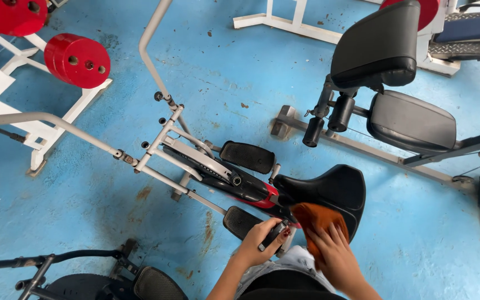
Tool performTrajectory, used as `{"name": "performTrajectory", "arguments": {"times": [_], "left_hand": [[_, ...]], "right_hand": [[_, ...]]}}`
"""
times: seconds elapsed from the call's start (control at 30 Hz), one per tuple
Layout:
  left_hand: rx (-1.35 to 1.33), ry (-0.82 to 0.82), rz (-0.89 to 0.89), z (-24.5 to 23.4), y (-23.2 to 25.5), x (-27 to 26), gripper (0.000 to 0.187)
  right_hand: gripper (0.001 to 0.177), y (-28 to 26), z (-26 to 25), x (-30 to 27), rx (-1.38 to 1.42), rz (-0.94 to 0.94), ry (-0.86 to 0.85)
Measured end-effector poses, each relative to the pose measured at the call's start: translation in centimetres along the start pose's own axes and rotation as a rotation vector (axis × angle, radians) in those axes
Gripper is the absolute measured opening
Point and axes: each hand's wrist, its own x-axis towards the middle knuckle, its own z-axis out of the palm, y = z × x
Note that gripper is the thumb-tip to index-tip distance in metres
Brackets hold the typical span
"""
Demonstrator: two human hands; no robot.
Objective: Cleaning and sanitizing the seat of an exercise machine using a spray bottle and a cloth.
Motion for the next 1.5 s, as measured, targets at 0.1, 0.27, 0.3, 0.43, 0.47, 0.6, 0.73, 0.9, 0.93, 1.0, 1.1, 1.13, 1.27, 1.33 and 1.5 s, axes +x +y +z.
{"name": "performTrajectory", "arguments": {"times": [0.1,0.27,0.3,0.43,0.47,0.6,0.73,0.9,0.93,1.0,1.1,1.13,1.27,1.33,1.5], "left_hand": [[-0.009,-0.007,-0.041,-0.6,0.6,0.0,0.059],[-0.032,-0.004,-0.059,-1.2,1.6,-0.4,0.049],[-0.031,-0.001,-0.063,-1.2,1.4,-0.5,0.049],[-0.038,-0.038,-0.077,-0.5,0.3,-1.1,0.046],[-0.028,-0.054,-0.085,-0.3,-0.2,-1.3,0.047],[0.025,-0.061,-0.113,0.0,0.1,-1.9,0.057],[0.031,-0.003,-0.096,0.1,-0.5,-1.8,0.054],[-0.028,0.007,-0.106,-0.7,0.0,-0.7,0.051],[-0.036,0.01,-0.116,-0.6,0.1,-0.6,0.055],[-0.046,0.007,-0.126,-0.5,0.3,-0.4,0.058],[-0.047,-0.039,-0.077,-0.4,0.9,-0.2,0.053],[-0.043,-0.064,-0.081,-0.3,1.0,-0.1,0.051],[-0.048,-0.087,-0.105,0.4,0.8,0.1,0.052],[-0.018,-0.079,-0.096,1.2,-0.3,-0.2,0.055],[-0.016,-0.061,-0.138,1.6,-1.6,0.1,0.057]], "right_hand": [[0.071,0.8,2.1,-2.1,-0.11,0.137,-0.016],[0.089,4.1,1.7,6.7,-0.242,0.368,0.21],[0.089,5.8,1.4,8.7,-0.24,0.364,0.208],[0.073,10.4,0.6,14.5,-0.137,0.505,0.296],[0.068,11.1,0.6,15.4,-0.132,0.557,0.325],[0.071,6.1,-0.4,11.5,-0.118,0.435,0.399],[0.075,0.2,1.3,3.7,-0.139,0.391,0.358],[0.074,1.5,2.0,4.1,-0.159,0.387,0.417],[0.081,3.8,2.2,5.7,-0.152,0.444,0.347],[0.088,7.0,1.0,9.1,-0.147,0.507,0.276],[0.081,9.6,-3.0,13.3,-0.08,0.573,0.234],[0.067,10.4,-4.2,14.2,0.069,0.626,0.194],[0.057,14.3,-4.6,14.2,0.834,0.873,0.25],[0.054,12.4,-4.2,11.5,0.954,0.828,0.306],[0.06,5.8,2.2,2.6,1.059,0.823,0.523]]}}
